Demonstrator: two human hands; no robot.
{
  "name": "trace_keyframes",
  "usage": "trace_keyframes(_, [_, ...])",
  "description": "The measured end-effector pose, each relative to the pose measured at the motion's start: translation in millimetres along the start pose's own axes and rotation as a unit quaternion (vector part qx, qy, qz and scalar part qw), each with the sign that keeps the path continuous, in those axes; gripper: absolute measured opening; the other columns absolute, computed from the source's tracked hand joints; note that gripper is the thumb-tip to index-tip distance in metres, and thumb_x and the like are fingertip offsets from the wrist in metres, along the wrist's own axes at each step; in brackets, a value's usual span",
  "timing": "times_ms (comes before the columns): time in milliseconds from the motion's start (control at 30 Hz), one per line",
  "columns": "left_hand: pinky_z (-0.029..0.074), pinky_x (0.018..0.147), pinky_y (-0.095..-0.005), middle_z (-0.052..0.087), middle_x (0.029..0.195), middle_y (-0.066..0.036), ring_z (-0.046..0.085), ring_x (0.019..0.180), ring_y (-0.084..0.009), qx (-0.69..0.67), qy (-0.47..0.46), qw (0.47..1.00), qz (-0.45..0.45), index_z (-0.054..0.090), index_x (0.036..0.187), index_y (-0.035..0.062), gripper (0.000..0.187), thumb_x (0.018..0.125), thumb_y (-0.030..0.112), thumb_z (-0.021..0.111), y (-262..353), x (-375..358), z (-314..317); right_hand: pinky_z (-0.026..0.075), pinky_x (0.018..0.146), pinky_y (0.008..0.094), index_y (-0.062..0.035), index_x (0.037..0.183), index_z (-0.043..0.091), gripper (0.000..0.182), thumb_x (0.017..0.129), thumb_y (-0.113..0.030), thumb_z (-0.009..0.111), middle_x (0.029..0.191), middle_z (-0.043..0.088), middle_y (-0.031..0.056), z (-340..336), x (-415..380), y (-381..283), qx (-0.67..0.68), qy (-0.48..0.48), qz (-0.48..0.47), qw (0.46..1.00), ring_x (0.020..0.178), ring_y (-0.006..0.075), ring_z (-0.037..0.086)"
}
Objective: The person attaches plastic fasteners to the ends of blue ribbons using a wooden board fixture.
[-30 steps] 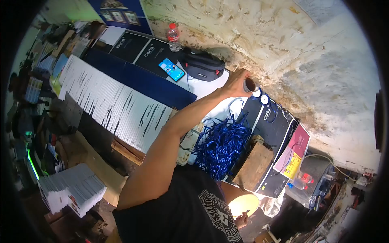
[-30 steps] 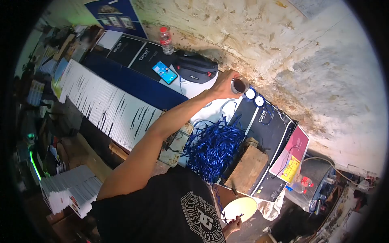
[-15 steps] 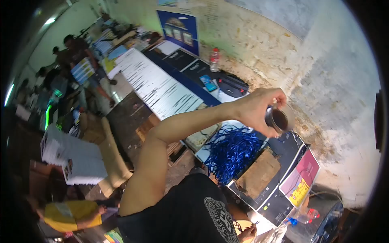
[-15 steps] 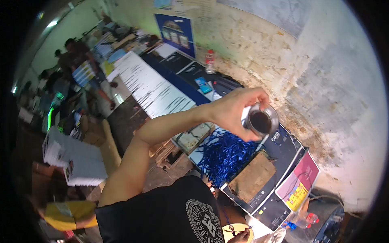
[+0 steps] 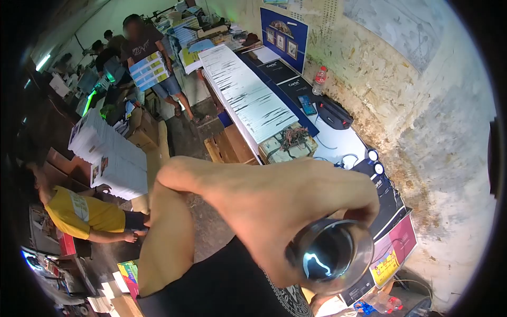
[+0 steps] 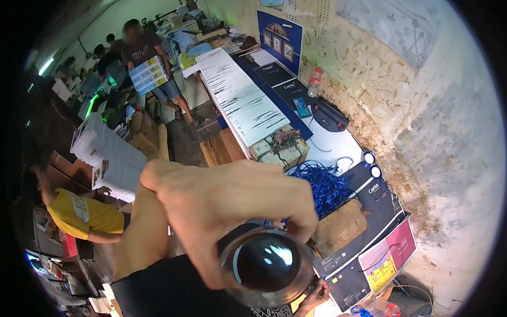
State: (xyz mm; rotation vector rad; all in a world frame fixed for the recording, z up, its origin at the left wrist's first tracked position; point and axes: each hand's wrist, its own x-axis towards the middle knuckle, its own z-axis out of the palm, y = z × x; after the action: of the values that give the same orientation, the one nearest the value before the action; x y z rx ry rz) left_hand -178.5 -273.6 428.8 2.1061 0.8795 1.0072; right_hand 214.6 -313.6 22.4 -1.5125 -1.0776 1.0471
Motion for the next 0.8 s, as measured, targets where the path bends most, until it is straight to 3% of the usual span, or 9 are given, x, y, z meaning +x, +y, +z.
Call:
trace_keyframes(67, [0.036, 0.068, -0.0320, 0.052, 0.093, -0.003, 0.054, 0.084, -0.0219, -0.004, -0.014, 0.999, -0.032, 0.051, 0.101, 0.0074, 0.054, 0.060, 0.032, 0.076, 18.1, -11.1, 2.4, 0.045, 0.067, 0.0241, 0.0026, 0.083, 0.063, 0.013, 0.086, -0.010, 0.064, 0.075, 0.061, 0.0040, 11.6, -1.4, -7.3, -0.018, 0.002, -0.057, 0.998, 0.069, 0.0107, 0.054])
trace_keyframes(100, [0.035, 0.063, -0.0312, 0.054, 0.094, -0.004, 0.055, 0.082, -0.0200, -0.007, -0.037, 0.998, -0.054, 0.053, 0.100, 0.0067, 0.047, 0.067, 0.031, 0.074, 28.4, -13.9, -2.6, 0.045, 0.068, 0.0251, 0.0020, 0.081, 0.063, 0.013, 0.086, -0.010, 0.064, 0.074, 0.061, 0.0036, 19.5, -2.2, -12.3, 0.004, -0.006, -0.053, 0.999, 0.068, 0.0112, 0.054])
trace_keyframes(167, [0.034, 0.061, -0.0306, 0.057, 0.091, -0.006, 0.056, 0.077, -0.0204, 0.077, -0.024, 0.997, -0.014, 0.056, 0.097, 0.0051, 0.038, 0.071, 0.029, 0.071, 46.3, -12.9, -4.6, 0.044, 0.065, 0.0237, 0.0016, 0.079, 0.063, 0.013, 0.086, -0.010, 0.064, 0.072, 0.060, 0.0030, 27.5, -5.1, -33.4, -0.003, -0.029, -0.017, 0.999, 0.067, 0.0100, 0.053])
trace_keyframes(267, [0.033, 0.054, -0.0296, 0.059, 0.082, -0.010, 0.057, 0.065, -0.0210, 0.151, 0.067, 0.984, 0.066, 0.060, 0.090, 0.0031, 0.024, 0.079, 0.024, 0.065, 50.1, -17.8, 5.4, 0.041, 0.062, 0.0225, 0.0018, 0.079, 0.063, 0.013, 0.086, -0.009, 0.064, 0.071, 0.060, 0.0023, 34.4, -5.8, -36.2, -0.015, -0.039, -0.019, 0.999, 0.066, 0.0087, 0.051])
trace_keyframes(500, [0.037, 0.052, -0.0321, 0.053, 0.082, -0.005, 0.051, 0.061, -0.0231, 0.278, 0.060, 0.940, 0.187, 0.055, 0.091, 0.0074, 0.027, 0.071, 0.019, 0.069, 25.3, -23.1, 3.8, 0.039, 0.059, 0.0223, 0.0024, 0.079, 0.063, 0.012, 0.086, -0.007, 0.062, 0.070, 0.059, 0.0016, 47.3, -5.1, -42.6, -0.019, -0.040, -0.024, 0.999, 0.063, 0.0081, 0.050])
trace_keyframes(800, [0.037, 0.054, -0.0304, 0.055, 0.082, -0.005, 0.052, 0.063, -0.0207, 0.236, 0.041, 0.958, 0.158, 0.056, 0.090, 0.0073, 0.029, 0.069, 0.021, 0.071, 12.8, -7.0, -21.1, 0.043, 0.069, 0.0246, 0.0038, 0.081, 0.063, 0.013, 0.086, -0.008, 0.063, 0.075, 0.062, 0.0041, 63.5, -9.5, -45.3, -0.015, -0.032, -0.026, 0.999, 0.070, 0.0104, 0.053])
